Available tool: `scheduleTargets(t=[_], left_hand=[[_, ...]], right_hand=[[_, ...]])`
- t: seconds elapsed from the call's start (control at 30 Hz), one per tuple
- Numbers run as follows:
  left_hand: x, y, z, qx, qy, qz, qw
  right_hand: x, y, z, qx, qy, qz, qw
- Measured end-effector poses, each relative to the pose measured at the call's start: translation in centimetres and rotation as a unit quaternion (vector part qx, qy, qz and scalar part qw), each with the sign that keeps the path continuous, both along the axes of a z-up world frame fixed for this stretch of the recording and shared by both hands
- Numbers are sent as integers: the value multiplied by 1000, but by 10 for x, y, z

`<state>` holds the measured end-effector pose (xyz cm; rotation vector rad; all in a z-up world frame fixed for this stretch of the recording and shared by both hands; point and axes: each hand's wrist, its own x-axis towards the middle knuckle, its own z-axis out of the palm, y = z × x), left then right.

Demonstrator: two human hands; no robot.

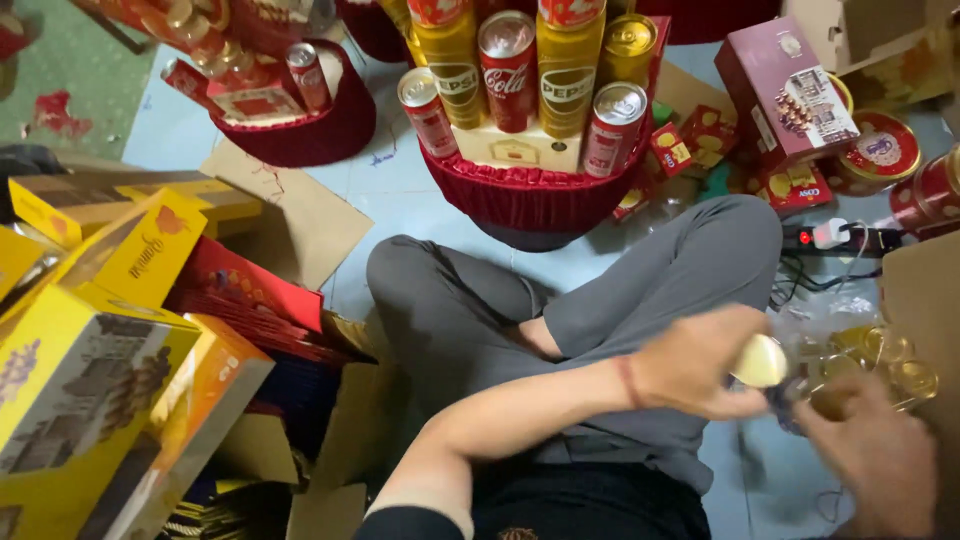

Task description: The person sits on the floor and arranges various items into a red circular gift basket. They place soda cans and small glass jars into the basket, adjusting their positions to fit neatly. The person also handles a red box and a gold-wrapped item, placing them into the arrangement.

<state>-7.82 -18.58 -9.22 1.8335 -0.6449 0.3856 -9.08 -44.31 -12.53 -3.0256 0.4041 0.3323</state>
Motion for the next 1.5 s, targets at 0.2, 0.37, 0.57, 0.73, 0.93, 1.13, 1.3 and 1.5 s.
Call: scheduleTargets(t=[0.2,0.37,0.57,0.73,0.93,1.13,1.3,1.5], left_hand=[[-30,131,119,-202,-37,75,976],[18,228,191,-178,-203,145,952],[100,292,289,-7,-301,152,941],[177,326,297,57,-217,179,958],[194,332,294,171,-148,229,947],[198,347,280,173,-117,181,961],[205,349,272,127,-115,137,976],[207,350,266,158,-129,211,956]], right_hand=[[18,72,105,423,-313,191,829],[87,114,176,562,-305,248,727],[181,210,299,465,-424,494,600],[234,291,357,273,-435,415,751],[267,344,350,260,-404,509,714],[245,360,339,208,-426,518,712],[241,367,341,199,-394,512,737],[236,365,338,191,-423,510,724]])
